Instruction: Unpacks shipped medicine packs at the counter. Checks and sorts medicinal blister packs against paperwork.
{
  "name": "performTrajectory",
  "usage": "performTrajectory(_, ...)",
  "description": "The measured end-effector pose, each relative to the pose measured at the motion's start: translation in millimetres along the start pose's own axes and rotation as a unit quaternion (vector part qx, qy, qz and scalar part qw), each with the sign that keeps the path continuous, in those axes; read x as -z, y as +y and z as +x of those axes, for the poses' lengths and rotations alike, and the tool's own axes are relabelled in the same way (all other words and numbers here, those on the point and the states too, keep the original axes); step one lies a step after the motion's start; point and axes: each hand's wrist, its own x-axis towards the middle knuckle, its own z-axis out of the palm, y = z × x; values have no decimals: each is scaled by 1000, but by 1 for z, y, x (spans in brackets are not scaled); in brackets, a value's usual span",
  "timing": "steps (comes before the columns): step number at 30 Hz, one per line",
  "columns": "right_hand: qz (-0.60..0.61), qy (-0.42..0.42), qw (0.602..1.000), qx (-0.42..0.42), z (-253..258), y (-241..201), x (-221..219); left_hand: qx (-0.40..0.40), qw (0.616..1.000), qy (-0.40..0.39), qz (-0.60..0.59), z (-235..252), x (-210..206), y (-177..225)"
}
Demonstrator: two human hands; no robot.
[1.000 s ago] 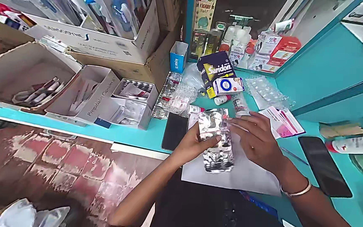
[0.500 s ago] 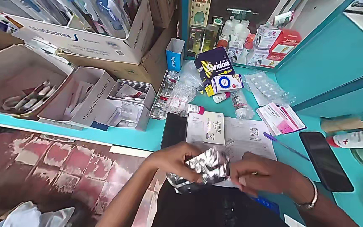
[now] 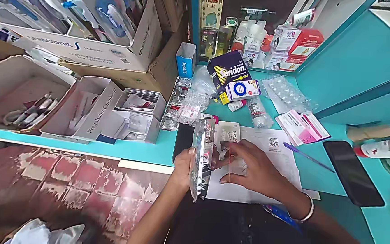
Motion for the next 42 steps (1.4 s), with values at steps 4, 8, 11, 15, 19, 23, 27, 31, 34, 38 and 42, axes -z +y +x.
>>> performTrajectory(4, 233, -41, 972, -14, -1, 8, 0, 34, 996, -39, -70, 6, -10, -5)
performTrajectory(8, 258, 100, 959, -62, -3, 17, 23, -8, 962, 246, 117, 8, -48, 3)
performTrajectory(11, 117, 123, 985, -22, -1, -2, 23, -20, 934, 301, 191, 17, -62, -6)
performTrajectory(15, 46, 94, 994, -18, 7, -22, -11, -30, 952, 188, 238, 16, -62, -19)
performTrajectory(19, 228, 57, 972, -30, 10, -16, -10, -70, 936, 176, 298, 16, -53, -15)
performTrajectory(23, 324, 9, 944, -54, 6, -8, -3, -64, 949, 166, 260, 13, -44, -11)
performTrajectory(27, 448, 21, 887, -107, 6, -4, 11, -51, 960, 168, 219, 7, -42, -6)
performTrajectory(31, 583, 71, 777, -226, 6, -1, 19, -30, 973, 176, 146, -2, -38, 2)
performTrajectory(34, 618, 79, 738, -257, 5, -1, 18, -22, 977, 166, 133, -5, -36, 5)
performTrajectory(38, 626, 105, 732, -246, 1, -4, 15, -25, 979, 152, 133, -6, -36, 7)
performTrajectory(42, 637, 129, 716, -254, 1, -7, 15, -30, 987, 124, 99, -10, -33, 10)
